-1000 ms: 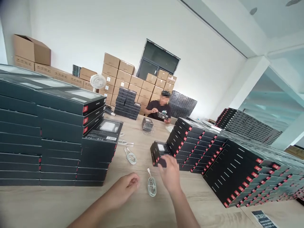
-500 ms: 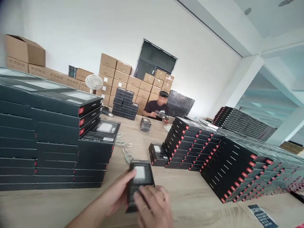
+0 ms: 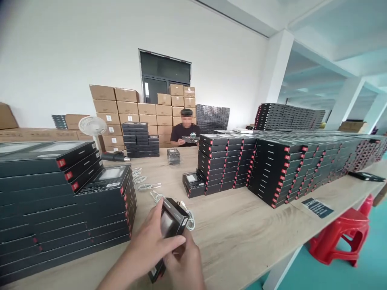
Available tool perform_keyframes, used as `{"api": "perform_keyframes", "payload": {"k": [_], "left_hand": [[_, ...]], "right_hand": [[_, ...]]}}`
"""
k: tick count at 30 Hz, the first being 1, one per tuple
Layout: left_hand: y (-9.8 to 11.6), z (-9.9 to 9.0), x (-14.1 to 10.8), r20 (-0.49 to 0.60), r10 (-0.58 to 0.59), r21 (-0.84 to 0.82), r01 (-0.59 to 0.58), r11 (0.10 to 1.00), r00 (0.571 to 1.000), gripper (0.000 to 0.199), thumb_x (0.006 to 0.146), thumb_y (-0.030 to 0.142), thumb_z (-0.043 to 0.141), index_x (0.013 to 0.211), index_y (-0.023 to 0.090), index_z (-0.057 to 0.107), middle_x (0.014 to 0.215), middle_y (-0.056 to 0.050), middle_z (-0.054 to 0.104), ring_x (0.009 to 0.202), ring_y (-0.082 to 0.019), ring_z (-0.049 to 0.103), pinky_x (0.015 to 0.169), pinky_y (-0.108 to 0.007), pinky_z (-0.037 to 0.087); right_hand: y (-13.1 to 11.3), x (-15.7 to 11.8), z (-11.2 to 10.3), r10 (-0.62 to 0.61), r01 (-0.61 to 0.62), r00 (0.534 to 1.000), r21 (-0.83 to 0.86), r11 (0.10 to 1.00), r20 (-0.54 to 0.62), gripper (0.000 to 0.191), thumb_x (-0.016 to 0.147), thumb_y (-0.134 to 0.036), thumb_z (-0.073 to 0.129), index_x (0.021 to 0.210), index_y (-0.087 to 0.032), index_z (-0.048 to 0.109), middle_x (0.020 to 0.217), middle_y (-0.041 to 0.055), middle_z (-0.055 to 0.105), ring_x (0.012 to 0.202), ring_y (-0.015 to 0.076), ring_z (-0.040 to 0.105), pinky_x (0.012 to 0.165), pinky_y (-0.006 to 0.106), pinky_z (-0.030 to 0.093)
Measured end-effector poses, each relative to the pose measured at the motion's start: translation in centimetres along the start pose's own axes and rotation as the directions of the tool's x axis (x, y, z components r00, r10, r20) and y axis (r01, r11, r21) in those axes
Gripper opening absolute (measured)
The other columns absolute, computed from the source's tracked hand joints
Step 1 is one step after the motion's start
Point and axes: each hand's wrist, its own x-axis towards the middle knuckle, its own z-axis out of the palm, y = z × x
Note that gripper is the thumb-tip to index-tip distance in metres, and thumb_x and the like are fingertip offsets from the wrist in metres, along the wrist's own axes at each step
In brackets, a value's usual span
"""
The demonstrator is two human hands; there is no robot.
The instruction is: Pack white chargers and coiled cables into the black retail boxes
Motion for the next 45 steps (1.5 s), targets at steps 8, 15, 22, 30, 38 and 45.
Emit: {"api": "perform_keyframes", "payload": {"k": [8, 15, 22, 30, 38, 45], "left_hand": [[-2.0, -1.0, -3.1, -0.064, 0.195, 0.185, -0.180, 0.966, 0.979, 0.087, 0.060, 0.040, 0.080, 0.136, 0.022, 0.043, 0.139, -0.015, 0.053, 0.132, -0.038, 0.046, 0.111, -0.052, 0.034], [-3.5, 0.5, -3.8, 0.027, 0.328, 0.460, -0.303, 0.835, 0.944, 0.094, 0.055, 0.023, 0.074, 0.141, 0.022, 0.037, 0.129, -0.013, 0.059, 0.126, -0.037, 0.051, 0.117, -0.060, 0.018], [-2.7, 0.3, -4.3, 0.066, 0.397, 0.491, -0.376, 0.786, 0.915, 0.074, 0.064, 0.021, 0.068, 0.134, 0.022, 0.042, 0.124, -0.013, 0.061, 0.116, -0.034, 0.056, 0.102, -0.052, 0.040], [-1.6, 0.0, -4.4, 0.148, 0.490, 0.611, -0.469, 0.638, 0.859, 0.072, 0.064, 0.015, 0.062, 0.133, 0.021, 0.043, 0.125, -0.012, 0.062, 0.119, -0.032, 0.056, 0.112, -0.054, 0.029], [-3.1, -0.8, -4.9, 0.124, 0.494, 0.650, -0.447, 0.614, 0.861, 0.082, 0.058, 0.012, 0.061, 0.136, 0.022, 0.037, 0.126, -0.012, 0.061, 0.120, -0.031, 0.056, 0.112, -0.050, 0.031], [-4.3, -2.2, -5.5, 0.055, 0.313, 0.676, -0.266, 0.688, 0.948, 0.080, 0.058, 0.015, 0.066, 0.134, 0.020, 0.042, 0.129, -0.012, 0.060, 0.122, -0.032, 0.054, 0.106, -0.047, 0.037]], "right_hand": [[-3.7, 0.2, -1.7, 0.233, -0.290, 0.941, 0.231, 0.929, 0.244, 0.047, 0.077, -0.035, 0.065, 0.123, -0.024, 0.064, 0.109, 0.0071, 0.072, 0.096, 0.0246, 0.069, 0.074, 0.034, 0.056], [-5.1, 1.5, -2.0, 0.261, -0.299, 0.910, 0.075, 0.951, 0.323, 0.045, 0.064, -0.012, 0.060, 0.107, -0.021, 0.068, 0.083, -0.0011, 0.070, 0.069, 0.0127, 0.060, 0.061, 0.022, 0.044], [-4.3, 2.1, -2.8, 0.381, -0.406, 0.867, 0.014, 0.914, 0.322, 0.041, 0.063, -0.017, 0.060, 0.104, -0.019, 0.060, 0.071, -0.0037, 0.063, 0.060, 0.0134, 0.057, 0.058, 0.026, 0.046], [-3.6, 2.4, -2.5, 0.337, -0.366, 0.880, 0.026, 0.930, 0.334, 0.037, 0.060, -0.014, 0.060, 0.097, -0.019, 0.058, 0.075, -0.0037, 0.064, 0.066, 0.0131, 0.058, 0.061, 0.024, 0.043], [-2.3, 3.1, 0.3, 0.222, -0.216, 0.961, -0.055, 0.975, 0.165, 0.020, 0.060, -0.016, 0.043, 0.076, -0.020, 0.054, 0.063, -0.0050, 0.050, 0.060, 0.0118, 0.044, 0.056, 0.023, 0.033], [-0.5, 3.1, 1.2, -0.001, 0.021, 0.998, -0.348, 0.937, 0.056, 0.049, 0.065, -0.008, 0.044, 0.110, -0.021, 0.058, 0.091, 0.0030, 0.063, 0.072, 0.0176, 0.057, 0.064, 0.029, 0.045]]}}
